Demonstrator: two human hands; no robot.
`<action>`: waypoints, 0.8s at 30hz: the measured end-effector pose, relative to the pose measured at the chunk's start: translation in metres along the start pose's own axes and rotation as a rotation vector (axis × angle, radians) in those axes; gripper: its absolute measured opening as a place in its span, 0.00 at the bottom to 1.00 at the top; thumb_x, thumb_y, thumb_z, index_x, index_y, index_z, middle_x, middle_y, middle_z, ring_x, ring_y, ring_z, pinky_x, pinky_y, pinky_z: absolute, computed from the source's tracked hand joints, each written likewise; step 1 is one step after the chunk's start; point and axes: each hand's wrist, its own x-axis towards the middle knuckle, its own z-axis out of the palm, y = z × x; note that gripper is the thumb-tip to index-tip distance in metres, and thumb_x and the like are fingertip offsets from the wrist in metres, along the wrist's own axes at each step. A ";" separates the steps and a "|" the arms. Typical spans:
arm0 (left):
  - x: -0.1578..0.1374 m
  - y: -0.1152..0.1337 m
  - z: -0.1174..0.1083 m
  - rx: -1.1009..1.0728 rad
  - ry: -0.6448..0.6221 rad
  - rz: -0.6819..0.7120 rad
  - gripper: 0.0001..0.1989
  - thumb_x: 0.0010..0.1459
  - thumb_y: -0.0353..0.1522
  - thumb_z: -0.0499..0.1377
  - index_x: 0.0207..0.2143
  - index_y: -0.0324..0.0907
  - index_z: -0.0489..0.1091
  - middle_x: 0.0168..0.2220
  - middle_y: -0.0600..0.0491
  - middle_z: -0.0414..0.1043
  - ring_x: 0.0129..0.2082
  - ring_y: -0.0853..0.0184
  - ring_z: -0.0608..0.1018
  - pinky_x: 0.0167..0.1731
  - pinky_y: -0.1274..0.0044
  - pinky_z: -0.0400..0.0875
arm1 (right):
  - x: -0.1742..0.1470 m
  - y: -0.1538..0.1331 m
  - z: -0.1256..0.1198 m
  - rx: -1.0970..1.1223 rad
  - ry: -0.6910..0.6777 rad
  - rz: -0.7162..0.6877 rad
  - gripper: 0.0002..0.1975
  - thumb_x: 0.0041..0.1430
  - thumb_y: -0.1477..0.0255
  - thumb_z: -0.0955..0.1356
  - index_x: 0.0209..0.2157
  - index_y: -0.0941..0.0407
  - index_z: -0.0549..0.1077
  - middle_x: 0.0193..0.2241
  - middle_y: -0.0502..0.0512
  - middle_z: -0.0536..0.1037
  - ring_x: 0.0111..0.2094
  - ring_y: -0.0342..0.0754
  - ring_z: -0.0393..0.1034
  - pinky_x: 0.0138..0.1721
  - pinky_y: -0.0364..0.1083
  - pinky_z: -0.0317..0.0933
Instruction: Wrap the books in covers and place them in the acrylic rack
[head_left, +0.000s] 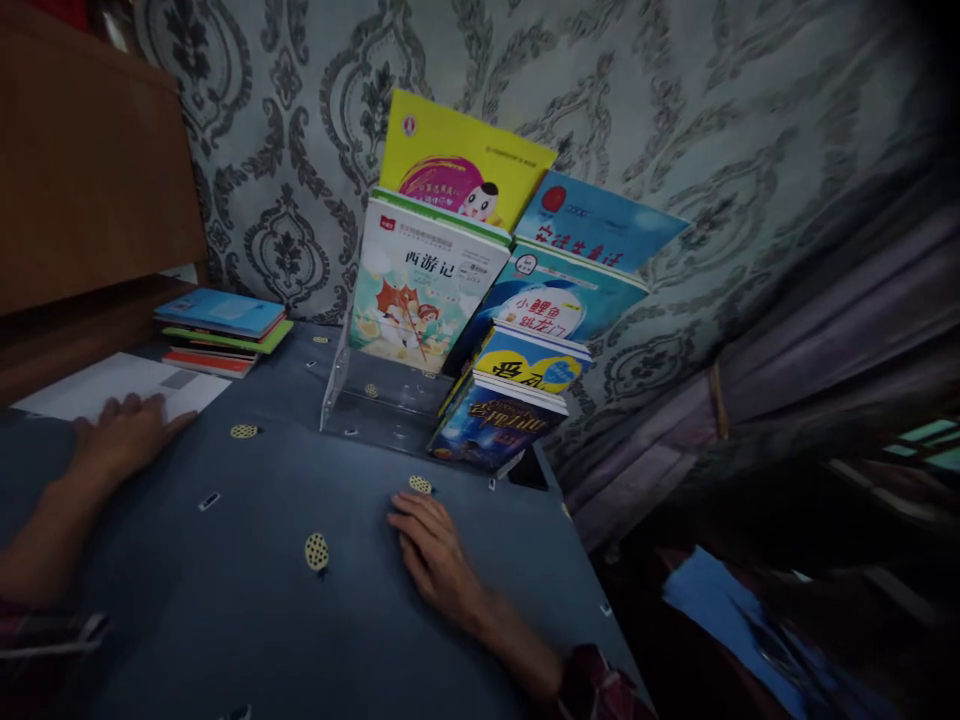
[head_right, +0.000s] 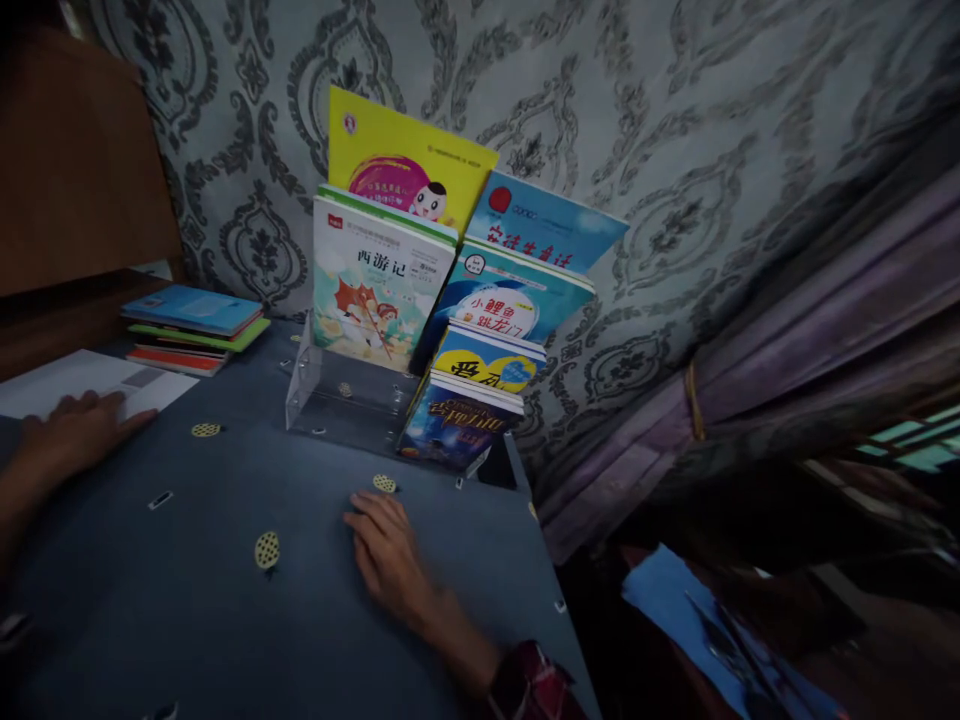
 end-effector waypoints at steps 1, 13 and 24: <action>-0.002 0.005 -0.004 0.073 -0.051 -0.045 0.35 0.67 0.53 0.38 0.52 0.35 0.70 0.54 0.37 0.73 0.59 0.39 0.69 0.51 0.46 0.67 | -0.001 -0.001 0.003 0.019 -0.029 0.012 0.17 0.68 0.78 0.62 0.55 0.54 0.73 0.54 0.63 0.79 0.60 0.54 0.71 0.60 0.58 0.68; -0.020 0.043 -0.025 0.276 -0.216 -0.052 0.33 0.70 0.46 0.40 0.60 0.31 0.66 0.61 0.30 0.68 0.60 0.43 0.71 0.55 0.51 0.66 | -0.003 0.008 0.013 0.044 -0.060 0.010 0.16 0.72 0.74 0.61 0.53 0.55 0.76 0.54 0.64 0.80 0.58 0.55 0.73 0.58 0.58 0.70; -0.059 0.089 -0.031 0.300 -0.206 0.146 0.26 0.71 0.42 0.41 0.51 0.42 0.75 0.51 0.40 0.78 0.53 0.49 0.78 0.50 0.62 0.72 | -0.004 0.008 0.012 0.060 -0.033 0.009 0.16 0.71 0.74 0.61 0.53 0.55 0.77 0.54 0.63 0.80 0.57 0.55 0.74 0.57 0.58 0.71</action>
